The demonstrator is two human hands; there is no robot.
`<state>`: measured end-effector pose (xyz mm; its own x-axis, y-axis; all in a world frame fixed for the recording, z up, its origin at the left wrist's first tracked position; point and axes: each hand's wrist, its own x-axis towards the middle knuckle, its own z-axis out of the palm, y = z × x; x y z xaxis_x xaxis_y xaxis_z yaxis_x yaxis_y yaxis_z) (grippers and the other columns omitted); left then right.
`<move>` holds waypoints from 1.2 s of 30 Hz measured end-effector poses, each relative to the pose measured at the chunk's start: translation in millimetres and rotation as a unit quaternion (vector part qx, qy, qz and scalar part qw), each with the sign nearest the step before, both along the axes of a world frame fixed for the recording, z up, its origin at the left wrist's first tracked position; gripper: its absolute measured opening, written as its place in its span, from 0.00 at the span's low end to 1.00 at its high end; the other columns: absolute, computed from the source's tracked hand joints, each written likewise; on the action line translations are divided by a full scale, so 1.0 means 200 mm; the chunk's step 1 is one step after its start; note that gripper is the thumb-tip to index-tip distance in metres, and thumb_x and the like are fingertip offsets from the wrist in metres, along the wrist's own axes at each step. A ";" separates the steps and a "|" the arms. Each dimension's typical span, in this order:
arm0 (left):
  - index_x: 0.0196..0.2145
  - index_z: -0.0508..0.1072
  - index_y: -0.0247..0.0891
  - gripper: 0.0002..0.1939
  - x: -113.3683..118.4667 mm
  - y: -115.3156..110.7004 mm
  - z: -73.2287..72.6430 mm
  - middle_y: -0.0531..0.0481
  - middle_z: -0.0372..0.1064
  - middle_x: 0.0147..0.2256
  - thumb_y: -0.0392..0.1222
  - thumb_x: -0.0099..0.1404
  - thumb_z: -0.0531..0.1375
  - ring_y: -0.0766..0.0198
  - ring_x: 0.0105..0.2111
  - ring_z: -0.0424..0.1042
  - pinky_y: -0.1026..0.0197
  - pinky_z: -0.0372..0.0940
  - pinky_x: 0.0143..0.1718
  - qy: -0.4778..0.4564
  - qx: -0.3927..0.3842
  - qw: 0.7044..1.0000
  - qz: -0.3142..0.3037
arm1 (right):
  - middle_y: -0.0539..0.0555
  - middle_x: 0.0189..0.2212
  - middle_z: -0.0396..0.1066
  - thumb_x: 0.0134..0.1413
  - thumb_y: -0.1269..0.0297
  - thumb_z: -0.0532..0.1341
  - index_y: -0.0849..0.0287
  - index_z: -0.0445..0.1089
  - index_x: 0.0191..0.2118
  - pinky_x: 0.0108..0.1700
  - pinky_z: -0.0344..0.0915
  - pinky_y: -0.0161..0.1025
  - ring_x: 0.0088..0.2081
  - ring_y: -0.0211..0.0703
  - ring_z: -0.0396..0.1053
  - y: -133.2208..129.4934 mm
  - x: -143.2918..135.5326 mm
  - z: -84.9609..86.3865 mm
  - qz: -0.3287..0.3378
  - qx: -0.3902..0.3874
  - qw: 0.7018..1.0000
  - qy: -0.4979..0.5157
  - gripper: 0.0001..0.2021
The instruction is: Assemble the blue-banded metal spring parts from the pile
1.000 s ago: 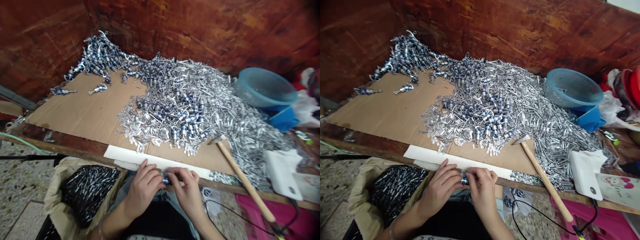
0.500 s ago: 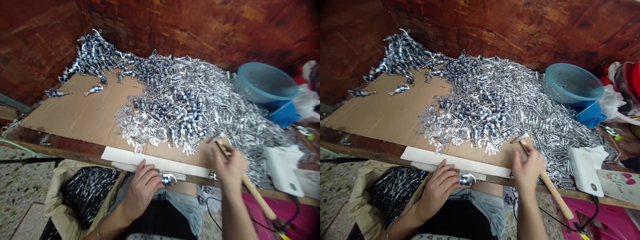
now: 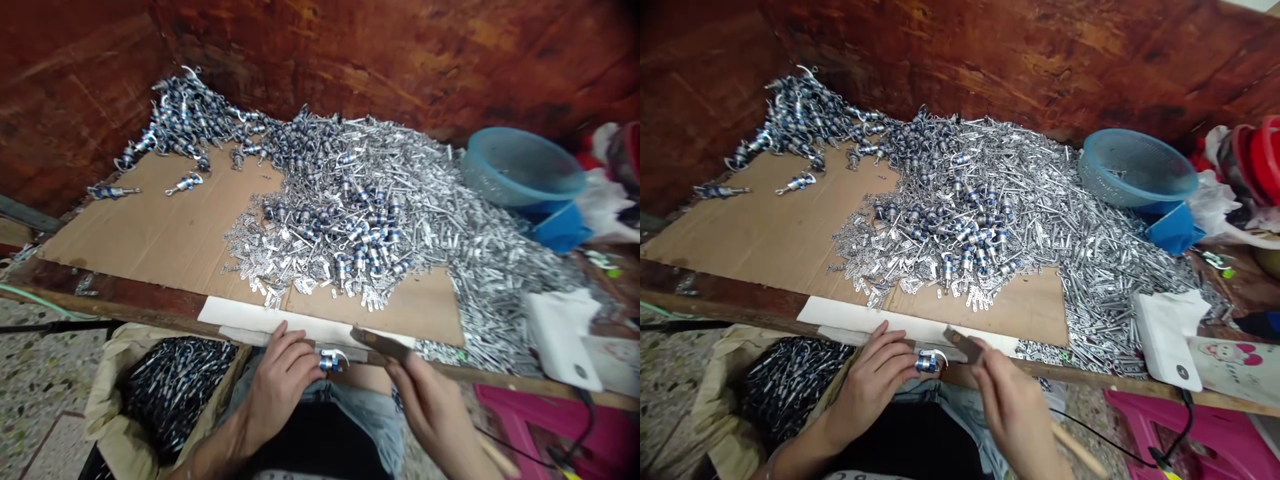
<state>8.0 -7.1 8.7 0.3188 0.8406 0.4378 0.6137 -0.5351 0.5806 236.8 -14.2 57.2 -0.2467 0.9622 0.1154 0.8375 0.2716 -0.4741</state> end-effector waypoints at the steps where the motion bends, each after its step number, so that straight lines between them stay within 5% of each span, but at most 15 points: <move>1: 0.36 0.72 0.39 0.04 0.00 0.00 0.00 0.52 0.73 0.32 0.37 0.64 0.57 0.59 0.42 0.70 0.44 0.61 0.55 0.005 -0.001 1.000 -0.001 | 0.55 0.32 0.75 0.61 0.66 0.48 0.56 0.62 0.50 0.28 0.66 0.33 0.28 0.41 0.73 -0.03 -0.04 0.00 0.030 0.027 0.999 0.003 0.14; 5: 0.36 0.72 0.39 0.04 0.00 0.00 0.01 0.52 0.73 0.32 0.36 0.64 0.57 0.59 0.42 0.71 0.43 0.61 0.54 0.006 0.001 1.000 0.000 | 0.55 0.33 0.75 0.62 0.67 0.47 0.57 0.62 0.51 0.24 0.66 0.34 0.26 0.43 0.74 -0.05 -0.13 -0.02 0.083 0.001 0.993 -0.084 0.14; 12: 0.36 0.72 0.38 0.05 0.00 0.00 0.02 0.53 0.73 0.32 0.34 0.64 0.56 0.59 0.43 0.71 0.46 0.60 0.56 0.014 0.010 1.000 -0.001 | 0.53 0.34 0.76 0.62 0.64 0.47 0.54 0.64 0.51 0.26 0.66 0.33 0.28 0.41 0.74 -0.01 -0.11 -0.05 0.059 -0.049 0.994 -0.081 0.16; 15: 0.36 0.73 0.39 0.06 0.00 0.00 0.01 0.53 0.72 0.32 0.34 0.64 0.56 0.59 0.43 0.70 0.47 0.60 0.56 0.005 0.004 1.000 0.004 | 0.52 0.30 0.75 0.62 0.60 0.47 0.52 0.68 0.49 0.25 0.63 0.34 0.25 0.42 0.71 0.07 0.01 -0.10 -0.064 -0.032 0.992 -0.104 0.16; 18: 0.39 0.73 0.39 0.07 0.01 0.00 0.00 0.51 0.72 0.33 0.36 0.64 0.57 0.59 0.43 0.70 0.44 0.58 0.56 -0.004 0.013 1.000 0.002 | 0.58 0.30 0.72 0.61 0.58 0.48 0.58 0.67 0.52 0.27 0.59 0.38 0.28 0.47 0.68 0.23 0.23 -0.18 -0.264 0.083 0.946 -0.169 0.20; 23: 0.39 0.74 0.41 0.08 0.02 0.01 -0.01 0.51 0.74 0.34 0.34 0.63 0.57 0.60 0.42 0.70 0.42 0.57 0.57 -0.006 0.041 0.999 -0.014 | 0.63 0.33 0.67 0.58 0.60 0.48 0.64 0.70 0.47 0.39 0.56 0.48 0.36 0.53 0.62 0.43 0.41 -0.25 -0.302 0.176 0.920 -0.180 0.20; 26: 0.38 0.74 0.40 0.08 0.01 0.03 0.02 0.51 0.74 0.34 0.33 0.63 0.56 0.62 0.41 0.71 0.45 0.57 0.57 -0.015 0.044 0.999 -0.022 | 0.62 0.36 0.66 0.59 0.60 0.48 0.63 0.70 0.44 0.41 0.55 0.49 0.40 0.53 0.61 0.45 0.27 -0.21 -0.270 0.175 0.935 -0.147 0.18; 31: 0.40 0.73 0.39 0.10 0.00 0.02 0.07 0.50 0.73 0.33 0.32 0.63 0.55 0.64 0.37 0.72 0.50 0.62 0.54 -0.010 0.023 0.998 -0.055 | 0.52 0.31 0.67 0.57 0.60 0.56 0.53 0.72 0.34 0.37 0.54 0.41 0.36 0.45 0.61 0.41 -0.12 -0.15 -0.124 0.087 0.982 -0.111 0.08; 36: 0.41 0.72 0.40 0.09 -0.01 0.01 0.08 0.51 0.73 0.33 0.33 0.64 0.55 0.65 0.35 0.72 0.52 0.65 0.51 0.008 0.022 0.998 -0.055 | 0.56 0.31 0.66 0.56 0.64 0.57 0.56 0.73 0.34 0.36 0.52 0.43 0.37 0.49 0.58 0.44 -0.24 -0.16 -0.115 0.047 0.986 -0.110 0.07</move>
